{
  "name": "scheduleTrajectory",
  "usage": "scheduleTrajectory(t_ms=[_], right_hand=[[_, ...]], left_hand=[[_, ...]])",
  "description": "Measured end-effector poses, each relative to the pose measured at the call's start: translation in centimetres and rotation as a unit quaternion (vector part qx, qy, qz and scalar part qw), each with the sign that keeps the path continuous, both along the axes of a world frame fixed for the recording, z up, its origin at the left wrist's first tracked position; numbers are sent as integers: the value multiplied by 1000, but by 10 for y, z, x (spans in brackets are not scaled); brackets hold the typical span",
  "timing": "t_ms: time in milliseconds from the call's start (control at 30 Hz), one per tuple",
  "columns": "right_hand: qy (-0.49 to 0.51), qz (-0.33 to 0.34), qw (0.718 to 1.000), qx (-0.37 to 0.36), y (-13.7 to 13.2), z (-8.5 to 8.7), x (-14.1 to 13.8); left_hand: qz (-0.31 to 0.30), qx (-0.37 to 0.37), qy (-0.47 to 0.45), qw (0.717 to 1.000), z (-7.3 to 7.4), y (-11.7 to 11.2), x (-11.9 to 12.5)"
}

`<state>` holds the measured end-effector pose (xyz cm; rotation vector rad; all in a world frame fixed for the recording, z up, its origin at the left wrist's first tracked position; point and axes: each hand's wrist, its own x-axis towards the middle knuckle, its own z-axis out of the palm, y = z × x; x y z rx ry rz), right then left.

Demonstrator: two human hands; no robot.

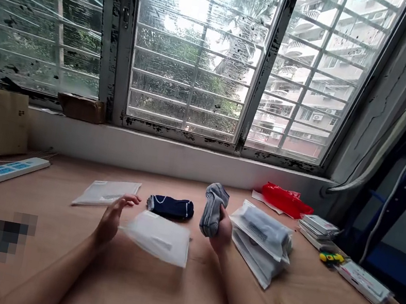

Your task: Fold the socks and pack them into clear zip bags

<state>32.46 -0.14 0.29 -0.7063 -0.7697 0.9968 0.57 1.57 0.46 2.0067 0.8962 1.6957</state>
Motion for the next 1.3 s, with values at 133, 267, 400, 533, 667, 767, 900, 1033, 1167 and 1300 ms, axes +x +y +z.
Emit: scheduleTrajectory(t_ms=[133, 267, 400, 533, 667, 767, 900, 1033, 1167, 1300], right_hand=[[22, 0, 999, -42, 4, -10, -4], [19, -10, 999, -45, 6, -16, -12], [-7, -11, 999, -35, 7, -18, -16], [-30, -9, 999, -32, 9, -23, -15], [-44, -10, 999, -30, 10, -27, -14], [-48, -15, 998, -28, 10, -27, -15], [-49, -24, 998, -26, 11, -27, -14], [-48, -31, 998, -25, 13, -28, -12], [-39, -39, 998, -24, 14, -27, -10], [-25, -66, 997, -27, 14, -24, -6]], left_hand=[[-113, -11, 101, 988, 14, -8, -4], [-147, 56, 314, 936, 20, -27, 18], [-170, 72, 467, 865, 6, -49, 59], [-198, 8, 541, 817, -9, -60, 81], [-157, 20, 504, 849, -7, -57, 79], [-116, 25, 486, 866, -4, -54, 79], [-161, -3, 538, 827, -4, -57, 84], [-156, 3, 512, 845, -2, -61, 92], [-145, 26, 488, 860, -3, -62, 100], [-174, -20, 532, 829, -9, -59, 103]])
